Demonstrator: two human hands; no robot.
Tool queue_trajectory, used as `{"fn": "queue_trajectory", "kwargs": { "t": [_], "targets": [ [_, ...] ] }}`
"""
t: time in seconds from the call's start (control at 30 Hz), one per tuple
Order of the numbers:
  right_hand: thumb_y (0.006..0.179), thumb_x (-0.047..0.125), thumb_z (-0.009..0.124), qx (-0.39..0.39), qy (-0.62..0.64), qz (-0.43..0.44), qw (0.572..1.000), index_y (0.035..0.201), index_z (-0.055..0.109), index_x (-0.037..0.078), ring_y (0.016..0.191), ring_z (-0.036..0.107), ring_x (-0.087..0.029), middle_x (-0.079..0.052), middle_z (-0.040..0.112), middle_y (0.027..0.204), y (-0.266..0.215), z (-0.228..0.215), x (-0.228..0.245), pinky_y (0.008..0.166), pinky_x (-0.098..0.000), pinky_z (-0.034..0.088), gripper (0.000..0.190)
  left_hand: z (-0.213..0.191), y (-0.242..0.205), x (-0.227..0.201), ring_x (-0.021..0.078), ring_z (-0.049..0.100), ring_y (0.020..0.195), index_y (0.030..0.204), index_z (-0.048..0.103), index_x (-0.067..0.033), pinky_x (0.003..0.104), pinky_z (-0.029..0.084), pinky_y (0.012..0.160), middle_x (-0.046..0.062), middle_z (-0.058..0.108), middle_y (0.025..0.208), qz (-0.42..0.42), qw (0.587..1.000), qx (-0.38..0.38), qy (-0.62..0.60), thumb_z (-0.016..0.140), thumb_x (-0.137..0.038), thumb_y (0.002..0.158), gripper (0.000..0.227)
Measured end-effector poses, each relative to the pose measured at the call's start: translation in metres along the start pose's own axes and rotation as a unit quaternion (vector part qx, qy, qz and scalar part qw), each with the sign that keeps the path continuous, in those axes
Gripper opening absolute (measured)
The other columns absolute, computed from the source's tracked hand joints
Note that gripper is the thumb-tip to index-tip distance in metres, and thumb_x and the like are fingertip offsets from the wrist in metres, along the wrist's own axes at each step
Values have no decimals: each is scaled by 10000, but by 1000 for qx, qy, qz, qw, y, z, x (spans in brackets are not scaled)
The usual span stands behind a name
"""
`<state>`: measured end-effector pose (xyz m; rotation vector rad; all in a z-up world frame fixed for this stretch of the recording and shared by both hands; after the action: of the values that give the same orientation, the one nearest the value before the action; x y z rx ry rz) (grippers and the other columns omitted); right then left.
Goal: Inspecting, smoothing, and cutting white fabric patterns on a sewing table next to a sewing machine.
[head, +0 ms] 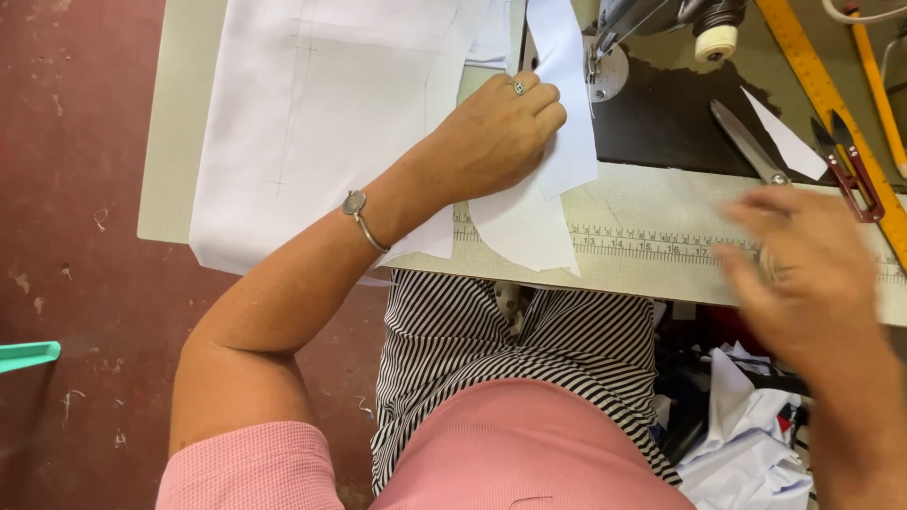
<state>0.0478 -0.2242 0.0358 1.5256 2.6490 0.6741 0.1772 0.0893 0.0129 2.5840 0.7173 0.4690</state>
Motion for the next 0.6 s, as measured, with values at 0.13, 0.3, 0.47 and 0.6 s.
{"fn": "queue_trajectory", "kwargs": {
  "t": [0.13, 0.3, 0.47, 0.6],
  "targets": [
    [937, 79, 775, 1, 30, -129, 991, 1256, 682, -24, 1102, 619, -389, -210, 649, 1224, 57, 24, 57, 1044, -489, 511, 349, -11, -1, 0, 260, 535, 793, 988, 560, -48, 376, 423, 602, 87, 574, 924, -19, 987, 45, -151, 613, -48, 791, 204],
    [937, 129, 748, -33, 21, -149, 988, 1169, 662, 50, 1041, 591, -354, -141, 619, 1179, 105, 90, 42, 857, -457, 503, 259, -12, -7, 6, 329, 585, 1002, 1135, 560, -27, 455, 481, 807, 140, 596, 1113, -95, 977, 39, -186, 587, -15, 838, 298],
    [978, -47, 693, -8, 142, -146, 979, 997, 644, -36, 959, 580, -343, -167, 665, 1048, 118, 74, 48, 830, -427, 509, 53, -20, -12, 8, 354, 539, 992, 1181, 522, -36, 476, 464, 769, 129, 546, 1166, -167, 958, 27, -233, 592, -7, 692, 494],
    [1060, -15, 681, 0, 259, -19, 966, 1094, 719, -20, 862, 652, -188, -104, 719, 963, 109, 5, 71, 799, -305, 517, 51, -37, -7, 3, 268, 562, 999, 1090, 563, -125, 411, 433, 823, 40, 621, 1084, -142, 910, 13, -390, 672, -65, 809, 308]
  ]
}}
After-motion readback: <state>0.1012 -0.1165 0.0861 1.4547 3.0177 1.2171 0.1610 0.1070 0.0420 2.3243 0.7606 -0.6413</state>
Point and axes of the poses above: each hand's wrist, its own y-axis towards the middle knuckle, its own z-axis out of the palm, x = y × z, the point moved 2 cm from there along y, towards the middle knuckle
